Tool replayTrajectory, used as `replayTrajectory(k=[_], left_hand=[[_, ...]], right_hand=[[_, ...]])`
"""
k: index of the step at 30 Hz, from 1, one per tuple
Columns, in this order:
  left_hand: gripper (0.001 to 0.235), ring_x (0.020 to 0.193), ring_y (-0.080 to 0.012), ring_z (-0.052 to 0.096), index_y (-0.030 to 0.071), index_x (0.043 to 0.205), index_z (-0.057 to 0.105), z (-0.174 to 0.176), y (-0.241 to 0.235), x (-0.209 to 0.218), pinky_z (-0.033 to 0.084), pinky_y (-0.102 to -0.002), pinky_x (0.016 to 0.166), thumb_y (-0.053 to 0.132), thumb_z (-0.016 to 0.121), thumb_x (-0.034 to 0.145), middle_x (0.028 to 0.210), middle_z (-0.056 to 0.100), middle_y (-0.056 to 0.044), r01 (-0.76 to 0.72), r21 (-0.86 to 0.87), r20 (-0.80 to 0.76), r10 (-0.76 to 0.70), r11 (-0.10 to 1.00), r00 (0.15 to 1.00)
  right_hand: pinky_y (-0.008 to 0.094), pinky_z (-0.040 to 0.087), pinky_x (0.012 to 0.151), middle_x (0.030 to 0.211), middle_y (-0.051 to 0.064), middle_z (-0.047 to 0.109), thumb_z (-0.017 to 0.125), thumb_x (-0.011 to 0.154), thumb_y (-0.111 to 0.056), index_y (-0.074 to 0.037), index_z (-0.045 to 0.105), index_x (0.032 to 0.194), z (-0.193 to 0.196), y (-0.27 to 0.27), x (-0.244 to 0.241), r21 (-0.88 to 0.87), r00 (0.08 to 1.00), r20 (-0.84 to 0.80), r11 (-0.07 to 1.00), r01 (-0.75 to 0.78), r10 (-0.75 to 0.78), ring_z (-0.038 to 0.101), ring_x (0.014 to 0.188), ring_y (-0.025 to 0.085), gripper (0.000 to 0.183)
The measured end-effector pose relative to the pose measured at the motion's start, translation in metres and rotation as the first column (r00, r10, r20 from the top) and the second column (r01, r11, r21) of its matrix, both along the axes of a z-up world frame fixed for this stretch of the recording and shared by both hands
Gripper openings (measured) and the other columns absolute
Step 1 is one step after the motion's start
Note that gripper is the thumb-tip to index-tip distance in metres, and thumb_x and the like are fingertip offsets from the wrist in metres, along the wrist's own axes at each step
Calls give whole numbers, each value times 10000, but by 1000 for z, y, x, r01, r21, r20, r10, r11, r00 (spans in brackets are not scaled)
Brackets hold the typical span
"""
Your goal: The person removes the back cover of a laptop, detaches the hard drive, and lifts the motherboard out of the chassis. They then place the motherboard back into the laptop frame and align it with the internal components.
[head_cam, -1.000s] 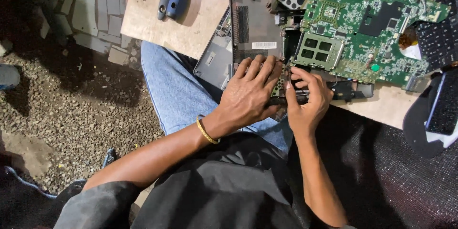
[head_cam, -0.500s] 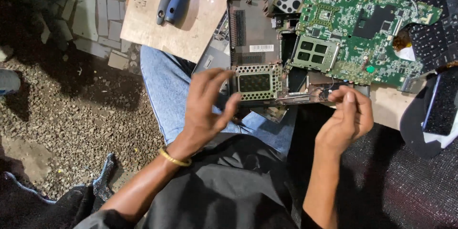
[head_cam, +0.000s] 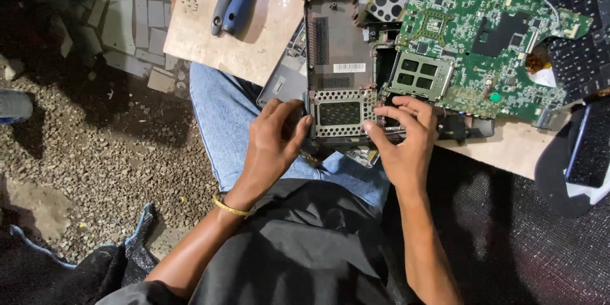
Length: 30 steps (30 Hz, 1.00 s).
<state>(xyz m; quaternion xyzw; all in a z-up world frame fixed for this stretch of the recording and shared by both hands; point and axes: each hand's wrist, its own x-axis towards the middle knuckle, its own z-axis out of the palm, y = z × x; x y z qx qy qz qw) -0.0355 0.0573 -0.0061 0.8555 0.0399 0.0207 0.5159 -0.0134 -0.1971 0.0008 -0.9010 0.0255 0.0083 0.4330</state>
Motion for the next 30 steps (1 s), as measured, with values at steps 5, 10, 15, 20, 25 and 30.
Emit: replayTrajectory(k=[5,10,15,20,25,30], left_hand=[[341,682,-314,691,-11,1312,755,7,-1,-1,559,-434,580,236,748,1078,896,665,-156,26,30,8,-26,999,1000],[406,704,-306,659,-31,1369,743,16,-1,-1,540,-439,600,258,719,1085,932,654,-174,21,-32,-25,-22,999,999],[618,709,-415,658,-124,1452,671,24,-9,-1,522,-510,601,318,769,1031,998,660,-271,88,14,-49,-87,996,995],[596,741,-424,685,-135,1486,630,17,-29,-12,550,-493,621,250,737,1043,1012,647,-265,55,-49,-31,-57,997,998],[565,772,-415,688,-156,1468,619,10,-31,-12,565,-460,648,215,727,1056,1010,639,-251,1,-143,-59,-9,990,998],[566,754,-269,699,-107,1454,644,-2,-25,-14,580,-387,661,206,794,1007,992,656,-157,-51,-203,-68,38,978,997]], right_hand=[[527,356,1202,1403,122,582,909,989,-316,-92,816,1147,-6,-3,0,88,999,-4,996,32,-32,559,1347,366,289],[482,308,1184,1405,68,567,887,995,-308,-126,806,1093,-12,0,-2,60,997,5,996,72,-72,543,1364,318,222],[468,312,1146,1419,44,571,864,1003,-378,-158,784,1074,-18,0,-3,2,996,49,997,74,-74,549,1369,295,244],[494,355,1147,1424,99,574,817,1069,-363,-80,741,1101,-13,5,-5,33,993,101,998,58,-61,566,1356,340,295],[484,427,1116,1398,118,598,841,1056,-346,-72,741,1149,-4,6,-1,78,990,113,994,71,-80,601,1317,346,306],[456,355,1125,1363,55,597,891,1026,-374,-140,738,1247,-3,14,-1,56,985,144,994,92,-99,590,1321,302,357]])
